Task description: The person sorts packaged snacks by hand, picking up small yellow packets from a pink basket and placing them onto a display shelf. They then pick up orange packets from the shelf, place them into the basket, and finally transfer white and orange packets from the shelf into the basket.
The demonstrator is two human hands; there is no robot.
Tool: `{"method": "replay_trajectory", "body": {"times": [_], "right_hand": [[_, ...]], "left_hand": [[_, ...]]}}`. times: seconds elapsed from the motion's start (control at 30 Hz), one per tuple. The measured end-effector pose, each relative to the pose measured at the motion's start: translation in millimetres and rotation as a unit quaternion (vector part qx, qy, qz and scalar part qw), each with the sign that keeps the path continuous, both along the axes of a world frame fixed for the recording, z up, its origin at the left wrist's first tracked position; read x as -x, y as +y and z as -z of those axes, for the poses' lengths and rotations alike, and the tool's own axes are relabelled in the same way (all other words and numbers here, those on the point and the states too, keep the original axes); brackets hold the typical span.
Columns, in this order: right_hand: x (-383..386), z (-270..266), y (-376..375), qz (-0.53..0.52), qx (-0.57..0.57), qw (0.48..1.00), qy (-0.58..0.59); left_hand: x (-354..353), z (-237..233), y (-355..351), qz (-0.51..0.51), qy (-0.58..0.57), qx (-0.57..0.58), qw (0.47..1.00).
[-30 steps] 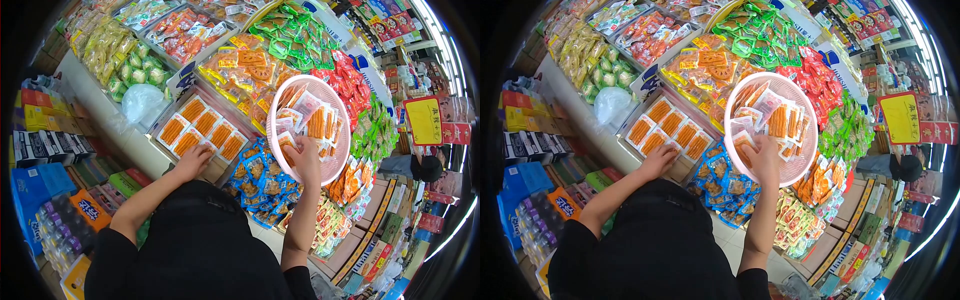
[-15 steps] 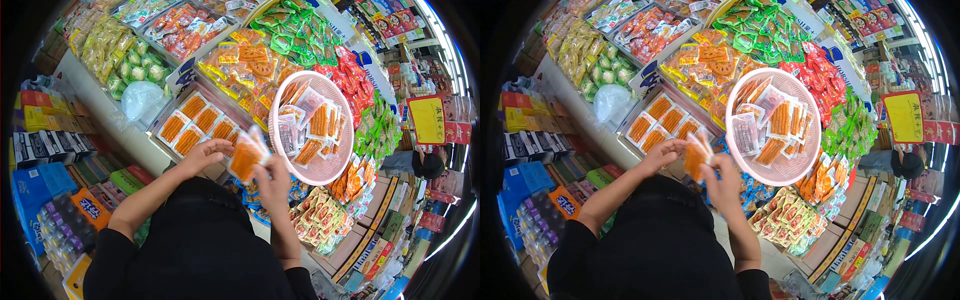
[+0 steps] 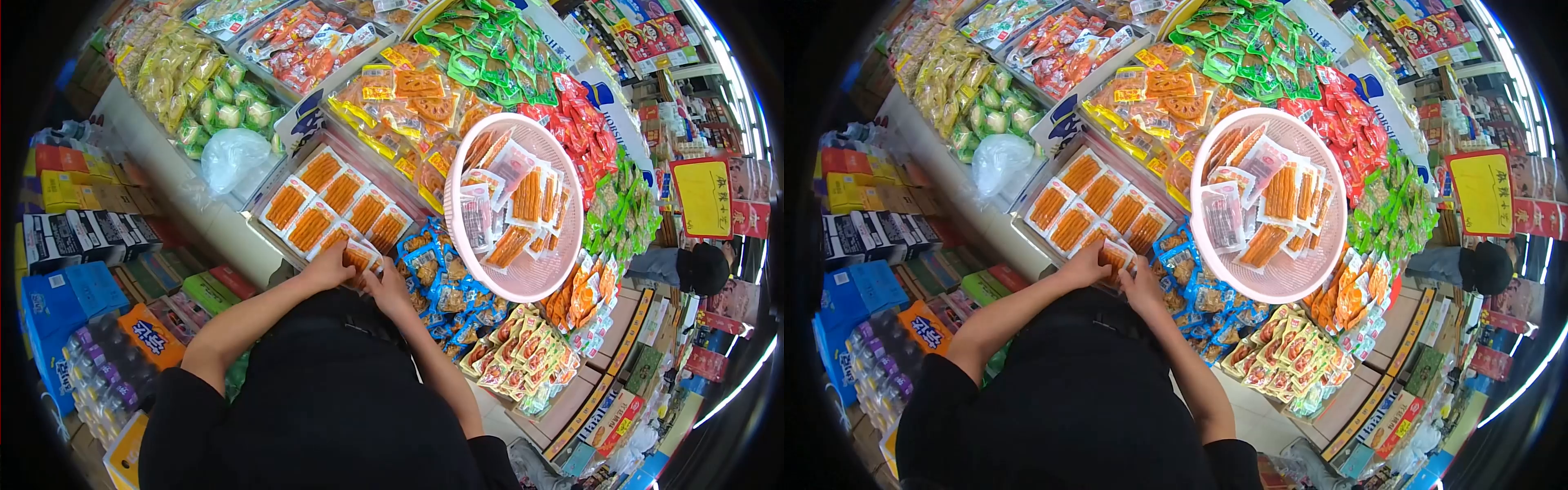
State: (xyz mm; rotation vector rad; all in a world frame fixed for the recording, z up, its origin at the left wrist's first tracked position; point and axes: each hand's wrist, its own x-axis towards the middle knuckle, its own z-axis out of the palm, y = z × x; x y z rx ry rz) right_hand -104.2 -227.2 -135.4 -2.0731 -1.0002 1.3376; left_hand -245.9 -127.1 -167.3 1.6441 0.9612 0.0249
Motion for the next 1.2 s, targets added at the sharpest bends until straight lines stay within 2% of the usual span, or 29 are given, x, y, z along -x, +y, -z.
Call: {"method": "replay_trajectory", "body": {"times": [0.03,0.07,0.1,0.13,0.2,0.23,0.3,0.33,0.37,0.47,0.53,0.6,0.67,0.73,0.8,0.9,0.97,1.0,1.07,1.13,1.2], "right_hand": [[-0.2,6.4,-1.8,0.000,0.000,1.000,0.001],[0.5,10.1,-1.5,-0.014,-0.007,0.999,-0.050],[0.9,13.2,-2.2,-0.028,-0.014,0.995,-0.100],[0.2,15.8,-3.8,-0.027,-0.014,0.995,-0.099],[3.0,-14.4,8.9,-0.068,0.069,0.982,-0.163],[4.9,-12.3,7.4,-0.067,0.069,0.982,-0.162],[9.5,-7.9,3.8,-0.045,0.018,0.978,-0.204],[8.2,-7.1,3.2,-0.044,0.018,0.978,-0.203],[6.2,-8.6,4.1,-0.058,0.017,0.979,-0.195],[4.8,-13.8,10.8,-0.083,-0.005,0.978,-0.190],[3.0,-10.4,19.1,-0.093,-0.026,0.976,-0.195],[0.4,5.2,27.9,-0.104,-0.128,0.959,-0.231],[-2.3,14.5,36.4,-0.107,-0.118,0.959,-0.235],[-2.4,19.3,40.1,-0.112,-0.110,0.959,-0.237],[-3.3,23.5,40.1,-0.197,-0.033,0.946,-0.255],[1.8,36.6,30.9,-0.201,-0.018,0.933,-0.298],[6.0,38.7,28.9,-0.208,0.004,0.928,-0.309],[10.0,33.5,28.8,-0.179,-0.032,0.930,-0.320],[11.9,18.4,27.1,-0.148,-0.067,0.929,-0.332],[10.6,2.6,22.4,-0.165,-0.147,0.939,-0.263],[9.1,-0.7,14.2,-0.171,-0.156,0.941,-0.245]], "left_hand": [[-1.8,-6.7,0.6,0.010,0.032,-0.019,0.999],[-3.4,-15.0,1.5,0.019,0.064,-0.038,0.997],[-3.1,-13.5,0.7,0.020,0.065,-0.038,0.997],[-3.1,-10.6,0.1,0.023,0.065,-0.056,0.996],[-2.5,-12.0,2.7,0.027,0.066,-0.075,0.995],[-0.9,-15.1,6.9,0.012,0.059,-0.056,0.997],[5.7,-6.4,15.3,-0.002,0.052,-0.037,0.998],[13.5,10.8,19.6,-0.016,0.010,-0.045,0.999],[14.5,8.4,24.0,-0.029,-0.032,-0.052,0.998],[19.9,-3.8,31.5,-0.007,-0.015,-0.058,0.998],[21.3,7.5,35.2,-0.021,-0.020,-0.036,0.999],[19.7,10.3,36.9,-0.033,-0.025,-0.012,0.999],[18.6,7.4,41.3,-0.089,-0.021,0.020,0.996],[23.4,25.1,42.9,-0.092,-0.030,0.011,0.995],[30.1,47.5,43.0,-0.097,-0.039,0.004,0.994],[36.6,60.9,40.6,-0.126,-0.105,0.020,0.986],[39.3,59.8,42.4,-0.086,-0.017,0.008,0.996],[36.6,44.3,44.3,-0.083,-0.017,0.009,0.996],[21.5,2.4,48.4,0.016,0.069,-0.036,0.997],[15.2,3.1,44.0,0.027,0.050,-0.072,0.996],[10.6,5.9,41.4,0.038,0.032,-0.108,0.993]]}}
